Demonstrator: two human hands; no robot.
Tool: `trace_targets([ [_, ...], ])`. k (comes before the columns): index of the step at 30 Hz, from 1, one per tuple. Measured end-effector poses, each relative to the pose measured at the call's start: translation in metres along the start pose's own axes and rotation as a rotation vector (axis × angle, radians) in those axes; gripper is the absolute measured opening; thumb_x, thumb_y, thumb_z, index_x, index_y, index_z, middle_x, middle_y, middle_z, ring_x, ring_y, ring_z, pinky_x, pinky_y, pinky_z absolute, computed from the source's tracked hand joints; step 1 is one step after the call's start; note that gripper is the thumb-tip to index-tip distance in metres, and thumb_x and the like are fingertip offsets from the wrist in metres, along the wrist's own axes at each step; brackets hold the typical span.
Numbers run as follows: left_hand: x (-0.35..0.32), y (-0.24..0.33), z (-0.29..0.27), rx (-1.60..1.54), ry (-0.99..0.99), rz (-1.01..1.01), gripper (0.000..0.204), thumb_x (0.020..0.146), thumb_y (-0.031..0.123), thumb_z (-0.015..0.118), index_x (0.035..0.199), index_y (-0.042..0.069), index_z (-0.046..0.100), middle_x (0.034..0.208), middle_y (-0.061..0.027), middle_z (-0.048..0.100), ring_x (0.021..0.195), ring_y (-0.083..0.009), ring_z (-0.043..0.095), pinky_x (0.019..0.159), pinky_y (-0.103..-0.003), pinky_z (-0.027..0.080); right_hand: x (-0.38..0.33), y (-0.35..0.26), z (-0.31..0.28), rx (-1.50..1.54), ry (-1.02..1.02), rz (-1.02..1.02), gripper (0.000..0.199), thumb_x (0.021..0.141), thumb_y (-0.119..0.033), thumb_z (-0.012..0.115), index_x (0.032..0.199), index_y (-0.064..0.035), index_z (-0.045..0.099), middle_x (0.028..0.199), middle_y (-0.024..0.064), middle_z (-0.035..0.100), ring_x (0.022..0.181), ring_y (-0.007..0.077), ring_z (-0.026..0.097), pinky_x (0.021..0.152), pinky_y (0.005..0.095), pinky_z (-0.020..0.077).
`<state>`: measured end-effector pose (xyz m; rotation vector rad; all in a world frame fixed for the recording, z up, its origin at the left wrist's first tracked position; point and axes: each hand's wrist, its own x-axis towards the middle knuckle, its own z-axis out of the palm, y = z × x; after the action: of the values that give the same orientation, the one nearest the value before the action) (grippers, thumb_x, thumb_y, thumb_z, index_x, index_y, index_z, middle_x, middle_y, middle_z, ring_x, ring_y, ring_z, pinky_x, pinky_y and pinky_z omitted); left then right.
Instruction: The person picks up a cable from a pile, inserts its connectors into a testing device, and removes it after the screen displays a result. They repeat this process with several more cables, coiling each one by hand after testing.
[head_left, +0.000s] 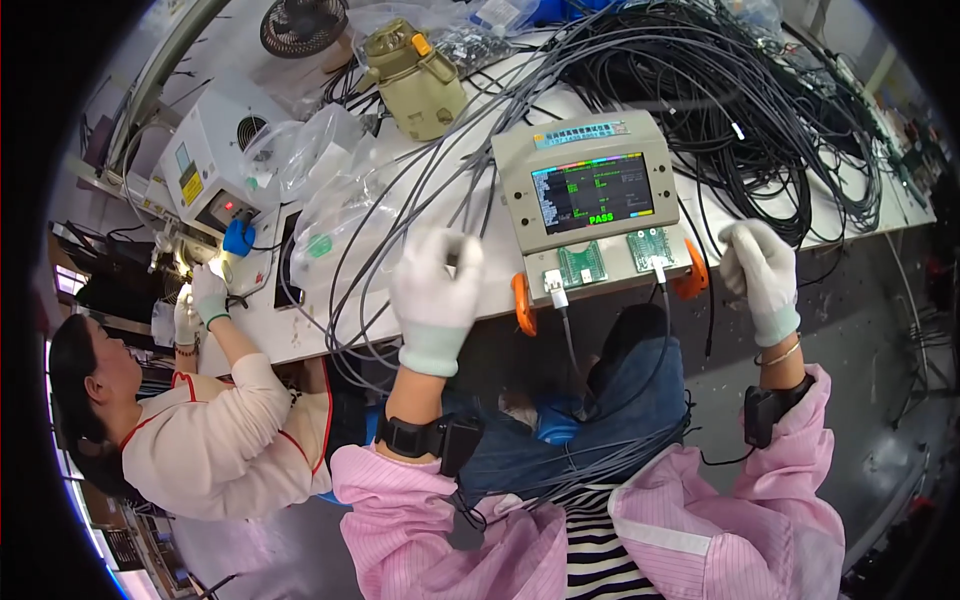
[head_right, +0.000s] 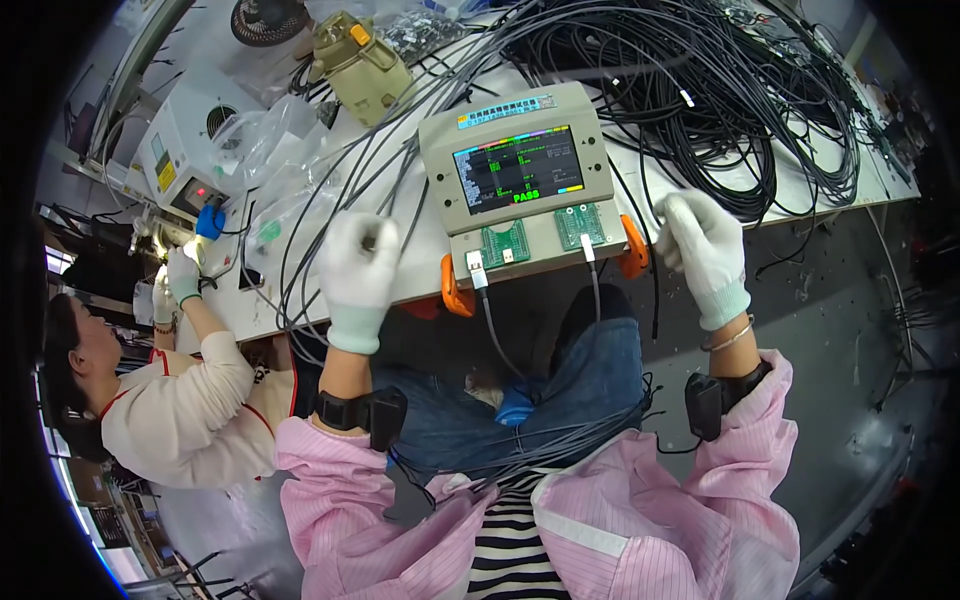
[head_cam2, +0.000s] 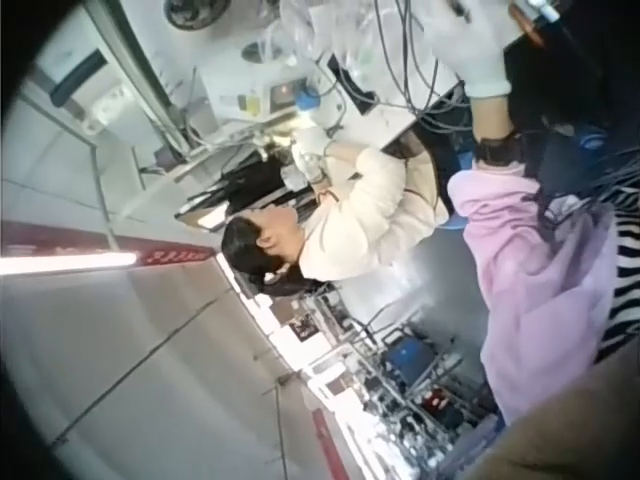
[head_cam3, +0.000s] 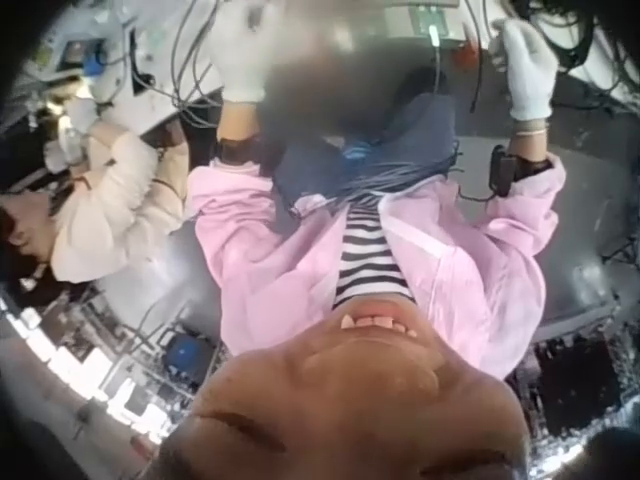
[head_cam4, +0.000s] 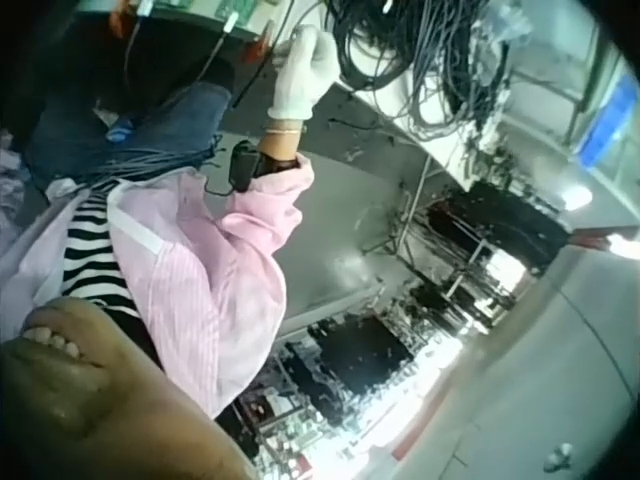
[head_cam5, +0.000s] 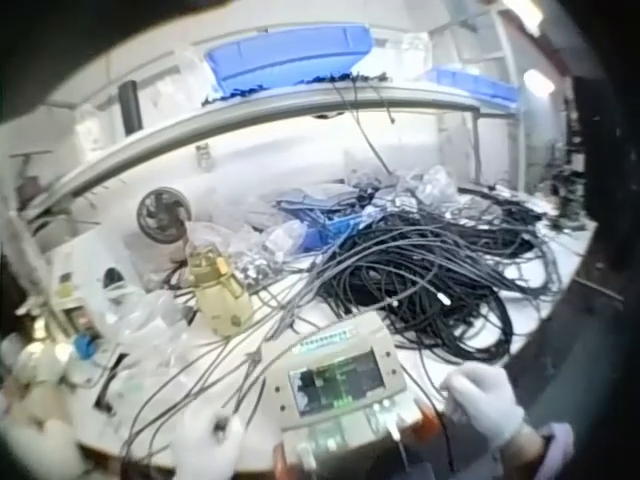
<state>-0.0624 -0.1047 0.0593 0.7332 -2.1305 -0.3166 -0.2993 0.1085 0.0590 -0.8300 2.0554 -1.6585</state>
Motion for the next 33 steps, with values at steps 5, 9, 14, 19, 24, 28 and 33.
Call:
trace_targets([
  [5,0.028,-0.010,0.003,0.457,-0.254,-0.178,0.016,0.076,0.020,0.057,0.070,0.005,0.058,0.076,-0.0126,0.059,0.070,-0.0298,0.059,0.061,-0.039,0.046,0.039,-0.012,0.001,0.046,-0.032,-0.142,0.026,0.091,-0.015,0.048,0.110,0.0023,0.054,0.081,0.0045,0.059,0.060,0.0049,0.049,0.054,0.0186,0.0405],
  [9,0.024,-0.010,0.011,0.617,-0.635,-0.246,0.020,0.076,0.026,0.051,0.079,0.010,0.062,0.088,-0.0114,0.060,0.081,-0.0320,0.059,0.069,-0.044,0.046,0.037,-0.009,0.004,0.025,-0.134,-0.106,0.026,0.091,-0.015,0.047,0.109,0.0021,0.055,0.081,0.0041,0.059,0.059,0.0046,0.049,0.054,0.0185,0.0407],
  [14,0.006,0.000,-0.001,0.471,-0.394,-0.141,0.033,0.078,0.036,0.060,0.068,0.005,0.056,0.075,-0.0125,0.056,0.070,-0.0329,0.060,0.061,-0.042,0.047,0.000,-0.003,0.002,0.013,-0.157,0.015,0.021,0.091,-0.016,0.047,0.097,0.0006,0.059,0.074,0.0017,0.059,0.054,0.0028,0.049,0.049,0.0163,0.0389],
  [19,-0.036,0.030,-0.025,-0.184,-0.330,-0.238,0.025,0.083,0.020,0.061,0.069,0.000,0.057,0.060,-0.0032,0.051,0.054,-0.0095,0.050,0.050,-0.022,0.038,-0.040,0.004,0.010,0.020,-0.317,0.231,0.028,0.092,-0.022,0.045,0.089,0.0017,0.059,0.069,0.0044,0.060,0.052,0.0071,0.052,0.048,0.0187,0.0413],
  [24,-0.080,0.058,-0.008,-0.828,-0.533,-0.724,0.031,0.092,0.025,0.049,0.103,-0.004,0.056,0.083,-0.0102,0.065,0.043,-0.0041,0.046,0.041,-0.018,0.036,-0.049,0.030,0.055,0.439,-0.244,0.309,0.036,0.094,-0.031,0.047,0.091,0.0022,0.061,0.061,0.0057,0.057,0.048,0.0087,0.050,0.048,0.0193,0.0405],
  [28,-0.078,0.060,0.015,-1.041,-0.497,-0.789,0.040,0.095,0.030,0.040,0.107,-0.005,0.054,0.083,-0.0128,0.065,0.040,-0.0045,0.045,0.038,-0.016,0.035,-0.036,0.036,0.070,0.631,-0.199,0.397,0.038,0.093,-0.032,0.048,0.082,0.0017,0.060,0.047,0.0033,0.045,0.036,0.0097,0.039,0.037,0.0218,0.0328],
  [33,-0.069,0.068,0.038,-1.111,-0.348,-1.000,0.040,0.095,0.033,0.042,0.100,-0.003,0.057,0.070,-0.0104,0.064,0.035,-0.0043,0.042,0.034,-0.016,0.034,-0.040,0.021,0.077,0.656,-0.112,0.384,0.038,0.092,-0.031,0.051,0.069,-0.0017,0.056,0.041,-0.0007,0.038,0.031,0.0075,0.032,0.033,0.0229,0.0246],
])
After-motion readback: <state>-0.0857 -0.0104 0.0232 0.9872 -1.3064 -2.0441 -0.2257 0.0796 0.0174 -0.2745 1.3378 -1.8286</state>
